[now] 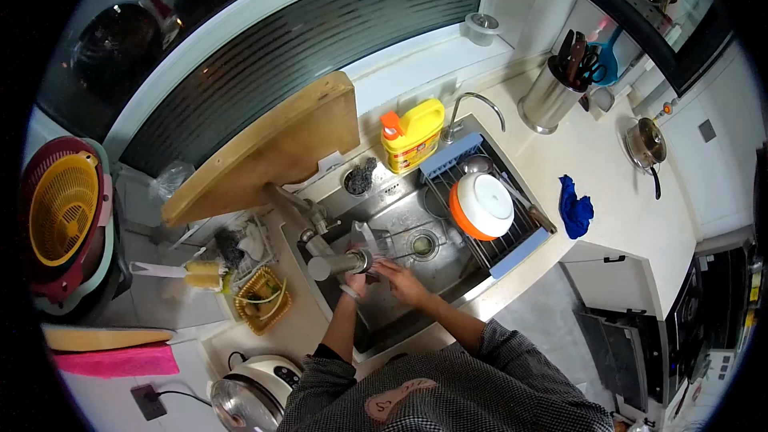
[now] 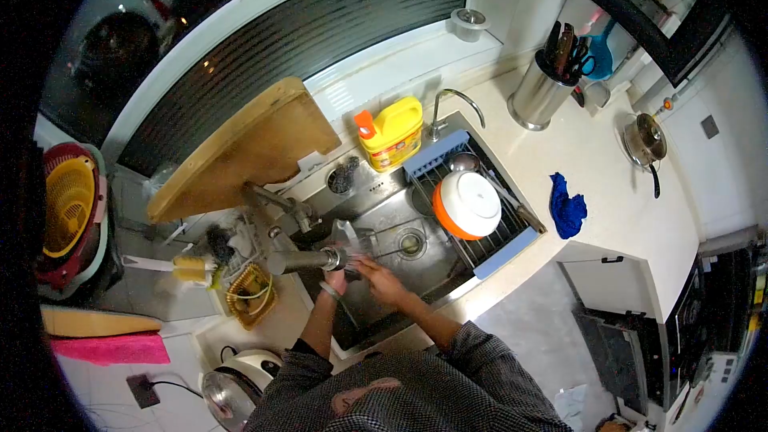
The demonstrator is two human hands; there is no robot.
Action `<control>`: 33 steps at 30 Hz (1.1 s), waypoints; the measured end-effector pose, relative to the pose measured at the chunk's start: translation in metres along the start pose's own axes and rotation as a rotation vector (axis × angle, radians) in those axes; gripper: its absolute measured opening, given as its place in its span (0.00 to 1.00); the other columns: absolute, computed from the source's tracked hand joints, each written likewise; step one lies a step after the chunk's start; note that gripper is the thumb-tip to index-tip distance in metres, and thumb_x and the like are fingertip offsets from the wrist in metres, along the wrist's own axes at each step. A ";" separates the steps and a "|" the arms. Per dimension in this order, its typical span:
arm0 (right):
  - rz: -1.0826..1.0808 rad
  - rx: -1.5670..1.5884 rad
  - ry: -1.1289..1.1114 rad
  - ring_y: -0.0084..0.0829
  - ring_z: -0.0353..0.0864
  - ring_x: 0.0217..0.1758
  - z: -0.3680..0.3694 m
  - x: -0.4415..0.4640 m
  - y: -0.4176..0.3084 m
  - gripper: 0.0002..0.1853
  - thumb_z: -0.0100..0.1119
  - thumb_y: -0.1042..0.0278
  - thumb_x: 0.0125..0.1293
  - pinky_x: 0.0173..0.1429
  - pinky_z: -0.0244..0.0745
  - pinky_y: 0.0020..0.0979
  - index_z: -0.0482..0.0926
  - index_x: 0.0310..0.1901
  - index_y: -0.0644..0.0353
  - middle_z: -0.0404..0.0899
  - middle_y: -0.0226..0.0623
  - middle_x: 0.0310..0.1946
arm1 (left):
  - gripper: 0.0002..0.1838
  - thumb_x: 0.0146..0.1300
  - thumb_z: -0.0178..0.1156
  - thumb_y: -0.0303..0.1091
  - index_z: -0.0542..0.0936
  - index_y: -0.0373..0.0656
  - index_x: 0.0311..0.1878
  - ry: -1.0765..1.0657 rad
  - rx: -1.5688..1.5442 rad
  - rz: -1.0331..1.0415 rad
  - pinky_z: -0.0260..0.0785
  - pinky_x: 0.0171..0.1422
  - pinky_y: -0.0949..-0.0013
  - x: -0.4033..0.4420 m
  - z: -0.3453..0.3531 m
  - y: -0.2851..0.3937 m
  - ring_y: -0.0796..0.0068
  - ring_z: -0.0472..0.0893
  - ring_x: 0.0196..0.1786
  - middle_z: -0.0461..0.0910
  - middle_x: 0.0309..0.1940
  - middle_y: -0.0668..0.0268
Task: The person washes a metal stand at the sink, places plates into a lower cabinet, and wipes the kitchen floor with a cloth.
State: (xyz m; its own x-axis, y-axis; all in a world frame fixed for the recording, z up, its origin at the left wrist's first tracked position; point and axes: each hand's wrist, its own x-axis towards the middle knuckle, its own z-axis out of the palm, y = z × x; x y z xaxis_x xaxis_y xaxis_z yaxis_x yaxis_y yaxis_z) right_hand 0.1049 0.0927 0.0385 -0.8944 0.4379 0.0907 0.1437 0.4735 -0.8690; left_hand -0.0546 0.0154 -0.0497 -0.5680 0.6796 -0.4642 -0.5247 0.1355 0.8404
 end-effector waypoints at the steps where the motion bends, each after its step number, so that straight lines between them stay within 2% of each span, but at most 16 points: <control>1: -0.001 -0.002 0.003 0.43 0.62 0.68 -0.003 0.003 0.000 0.38 0.52 0.87 0.44 0.67 0.64 0.40 0.66 0.63 0.58 0.65 0.48 0.63 | 0.23 0.71 0.45 0.49 0.68 0.43 0.61 0.024 -0.040 0.028 0.64 0.62 0.62 0.010 -0.007 -0.017 0.69 0.72 0.56 0.73 0.54 0.63; 3: -0.059 -0.376 -0.172 0.42 0.49 0.75 -0.008 0.007 -0.001 0.38 0.56 0.81 0.46 0.74 0.51 0.44 0.62 0.65 0.61 0.56 0.45 0.69 | 0.22 0.71 0.46 0.45 0.66 0.43 0.63 -0.025 -0.238 0.081 0.61 0.65 0.64 0.039 -0.029 -0.063 0.69 0.69 0.60 0.71 0.57 0.63; 4: -0.061 -0.376 -0.175 0.42 0.49 0.75 -0.013 0.009 0.000 0.38 0.56 0.81 0.46 0.74 0.51 0.44 0.62 0.65 0.61 0.56 0.45 0.69 | 0.22 0.71 0.46 0.43 0.66 0.43 0.64 -0.086 -0.413 0.102 0.60 0.66 0.65 0.056 -0.045 -0.092 0.69 0.68 0.61 0.69 0.59 0.64; 6: -0.284 -0.854 -0.119 0.45 0.40 0.76 -0.027 0.012 0.005 0.38 0.58 0.72 0.51 0.76 0.40 0.49 0.59 0.66 0.65 0.50 0.46 0.71 | 0.22 0.72 0.47 0.39 0.64 0.43 0.66 -0.264 -0.758 0.117 0.57 0.69 0.67 0.089 -0.073 -0.141 0.69 0.66 0.65 0.67 0.63 0.64; 7: -0.285 -0.855 -0.124 0.45 0.40 0.76 -0.036 0.011 0.003 0.38 0.58 0.72 0.51 0.76 0.40 0.49 0.59 0.66 0.65 0.50 0.46 0.71 | 0.22 0.71 0.47 0.39 0.65 0.42 0.65 -0.183 -0.425 0.082 0.58 0.69 0.67 0.064 -0.053 -0.096 0.68 0.67 0.64 0.68 0.62 0.64; 9: 0.057 -0.835 -0.157 0.48 0.44 0.75 -0.055 0.009 -0.010 0.35 0.56 0.67 0.56 0.74 0.38 0.54 0.58 0.66 0.66 0.52 0.49 0.70 | 0.21 0.71 0.48 0.38 0.67 0.40 0.64 -0.091 0.284 -0.040 0.60 0.68 0.67 -0.005 0.006 0.028 0.67 0.69 0.62 0.69 0.61 0.64; 12: 0.205 -0.938 -0.432 0.46 0.56 0.71 -0.060 0.013 -0.014 0.32 0.51 0.67 0.60 0.71 0.46 0.54 0.57 0.67 0.66 0.59 0.51 0.65 | 0.20 0.70 0.49 0.38 0.69 0.39 0.60 -0.082 0.484 0.100 0.64 0.63 0.66 -0.001 0.027 0.053 0.66 0.73 0.56 0.73 0.55 0.63; 15: 0.339 -1.005 -0.375 0.43 0.64 0.65 -0.049 0.018 0.003 0.30 0.46 0.66 0.63 0.68 0.53 0.52 0.58 0.67 0.65 0.65 0.47 0.60 | 0.19 0.68 0.51 0.38 0.73 0.37 0.56 -0.072 0.736 0.285 0.69 0.57 0.65 -0.003 0.044 0.071 0.65 0.77 0.49 0.79 0.47 0.62; 16: 0.340 -1.003 -0.377 0.43 0.64 0.65 -0.046 0.016 0.006 0.30 0.46 0.66 0.63 0.68 0.53 0.52 0.58 0.67 0.65 0.65 0.47 0.60 | 0.18 0.68 0.51 0.38 0.73 0.37 0.56 -0.068 0.787 0.320 0.70 0.56 0.64 -0.011 0.052 0.079 0.64 0.78 0.47 0.80 0.46 0.61; 18: 0.368 -0.991 -0.271 0.42 0.72 0.58 -0.043 0.011 0.011 0.27 0.44 0.67 0.64 0.62 0.63 0.49 0.60 0.66 0.62 0.71 0.44 0.54 | 0.23 0.68 0.53 0.38 0.67 0.36 0.62 -0.027 1.061 0.342 0.65 0.61 0.68 -0.027 0.065 0.092 0.68 0.72 0.57 0.70 0.59 0.56; 20: 0.452 -0.895 -0.233 0.44 0.74 0.55 -0.039 0.008 0.015 0.26 0.44 0.66 0.64 0.60 0.66 0.48 0.63 0.65 0.58 0.73 0.45 0.53 | 0.22 0.68 0.53 0.37 0.68 0.33 0.60 -0.114 0.468 0.408 0.65 0.61 0.67 0.002 0.029 0.010 0.65 0.73 0.56 0.72 0.57 0.53; 21: 0.534 -0.794 -0.197 0.46 0.76 0.53 -0.036 0.005 0.019 0.24 0.45 0.65 0.64 0.57 0.69 0.48 0.66 0.63 0.55 0.75 0.46 0.51 | 0.22 0.68 0.53 0.38 0.69 0.34 0.59 -0.005 0.488 0.495 0.64 0.62 0.66 -0.006 0.033 -0.004 0.63 0.73 0.56 0.72 0.55 0.52; 23: 0.557 -0.713 -0.228 0.48 0.77 0.52 -0.023 -0.001 0.038 0.23 0.46 0.62 0.64 0.56 0.71 0.47 0.69 0.61 0.53 0.76 0.48 0.49 | 0.20 0.68 0.51 0.43 0.75 0.36 0.52 0.267 1.023 0.941 0.70 0.46 0.58 -0.041 0.064 0.031 0.56 0.79 0.41 0.80 0.41 0.53; 27: 0.750 -0.392 -0.320 0.50 0.78 0.51 -0.029 -0.002 0.015 0.21 0.51 0.55 0.61 0.56 0.72 0.44 0.76 0.53 0.54 0.78 0.52 0.47 | 0.19 0.69 0.49 0.39 0.71 0.36 0.56 -0.079 1.184 0.814 0.68 0.52 0.59 -0.026 0.024 -0.017 0.58 0.77 0.47 0.77 0.46 0.54; 31: 0.685 -0.230 -0.320 0.47 0.80 0.48 -0.037 -0.006 0.035 0.23 0.54 0.52 0.59 0.55 0.73 0.41 0.77 0.51 0.60 0.79 0.51 0.46 | 0.19 0.70 0.47 0.36 0.68 0.36 0.60 -0.360 1.174 0.793 0.66 0.58 0.59 -0.011 -0.010 -0.036 0.60 0.74 0.52 0.74 0.51 0.55; 33: 0.562 0.018 -0.445 0.38 0.82 0.41 -0.050 -0.003 0.043 0.23 0.55 0.51 0.59 0.43 0.76 0.37 0.77 0.49 0.61 0.81 0.46 0.41 | 0.18 0.70 0.46 0.35 0.69 0.37 0.59 -0.371 1.181 0.727 0.66 0.52 0.61 -0.011 -0.017 -0.042 0.63 0.74 0.46 0.75 0.45 0.57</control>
State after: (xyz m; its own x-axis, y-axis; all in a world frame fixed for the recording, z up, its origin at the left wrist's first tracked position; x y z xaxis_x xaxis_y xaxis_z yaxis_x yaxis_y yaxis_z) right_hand 0.1352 0.1503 0.0249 -0.7755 0.2566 -0.5768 0.6299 0.2536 -0.7341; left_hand -0.0373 -0.0100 -0.0852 -0.1851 0.9771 0.1051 0.7333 0.0661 0.6766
